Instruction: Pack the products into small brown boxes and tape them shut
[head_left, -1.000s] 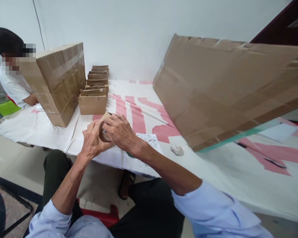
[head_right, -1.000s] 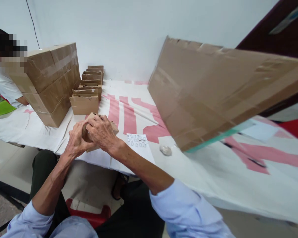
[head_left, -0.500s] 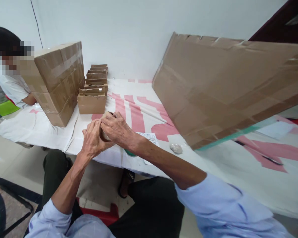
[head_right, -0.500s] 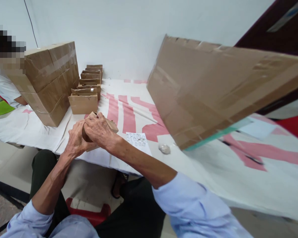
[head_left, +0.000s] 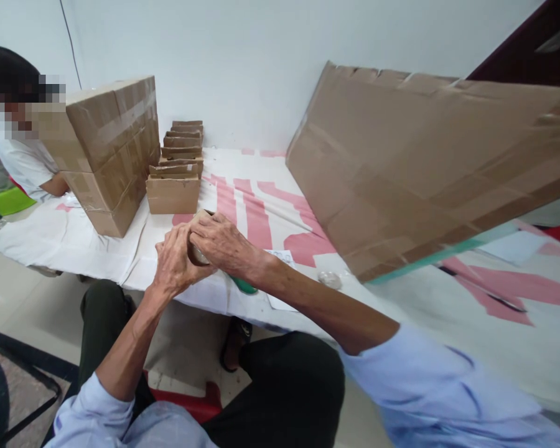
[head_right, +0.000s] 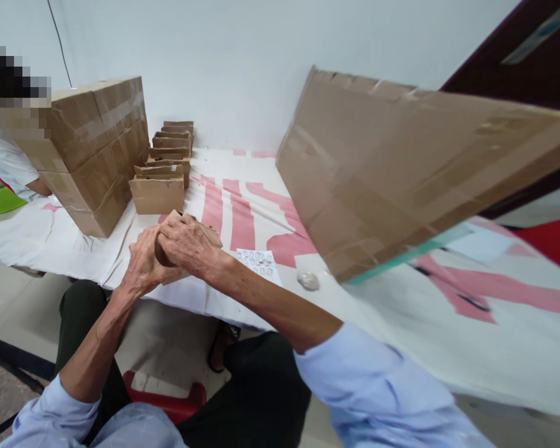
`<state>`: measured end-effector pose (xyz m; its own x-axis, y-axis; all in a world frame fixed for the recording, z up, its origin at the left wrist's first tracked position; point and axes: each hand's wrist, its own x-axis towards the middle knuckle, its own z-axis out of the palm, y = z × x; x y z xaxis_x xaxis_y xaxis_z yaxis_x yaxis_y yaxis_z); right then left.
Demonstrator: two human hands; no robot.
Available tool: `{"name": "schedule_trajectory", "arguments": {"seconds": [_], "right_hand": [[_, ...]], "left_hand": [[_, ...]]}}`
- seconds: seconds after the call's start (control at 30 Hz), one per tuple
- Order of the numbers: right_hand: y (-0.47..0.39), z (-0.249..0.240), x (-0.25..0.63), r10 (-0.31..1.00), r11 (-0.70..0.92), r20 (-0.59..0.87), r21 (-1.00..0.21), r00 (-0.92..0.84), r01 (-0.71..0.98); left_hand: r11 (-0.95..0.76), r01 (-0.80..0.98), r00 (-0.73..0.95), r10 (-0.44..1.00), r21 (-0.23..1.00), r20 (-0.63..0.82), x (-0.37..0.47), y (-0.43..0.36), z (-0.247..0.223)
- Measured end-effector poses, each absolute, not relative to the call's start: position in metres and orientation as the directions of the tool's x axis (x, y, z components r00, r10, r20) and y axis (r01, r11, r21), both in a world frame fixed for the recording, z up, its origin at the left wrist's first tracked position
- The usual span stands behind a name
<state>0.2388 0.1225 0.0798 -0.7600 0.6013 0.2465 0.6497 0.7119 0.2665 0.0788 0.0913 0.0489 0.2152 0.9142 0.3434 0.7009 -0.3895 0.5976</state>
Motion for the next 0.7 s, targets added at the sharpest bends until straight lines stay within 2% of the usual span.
{"name": "schedule_trajectory", "arguments": {"seconds": [0.27, 0.57, 0.7], "right_hand": [[0.1220, 0.0777, 0.2343, 0.613, 0.683, 0.251, 0.308, -0.749, 0.662], [0.1252, 0.0775, 0.2388, 0.599, 0.715, 0.246, 0.264, -0.762, 0.648], [0.1257, 0.0762, 0.2376, 0.596, 0.700, 0.248, 0.305, -0.763, 0.646]], "left_hand": [[-0.373, 0.714, 0.201, 0.920, 0.592, 0.337, 0.0790, 0.0911, 0.0467], [-0.403, 0.711, 0.215, 0.905, 0.576, 0.368, 0.0801, 0.0935, 0.0431], [-0.389, 0.729, 0.202, 0.909, 0.564, 0.365, 0.0803, 0.0928, 0.0428]]}}
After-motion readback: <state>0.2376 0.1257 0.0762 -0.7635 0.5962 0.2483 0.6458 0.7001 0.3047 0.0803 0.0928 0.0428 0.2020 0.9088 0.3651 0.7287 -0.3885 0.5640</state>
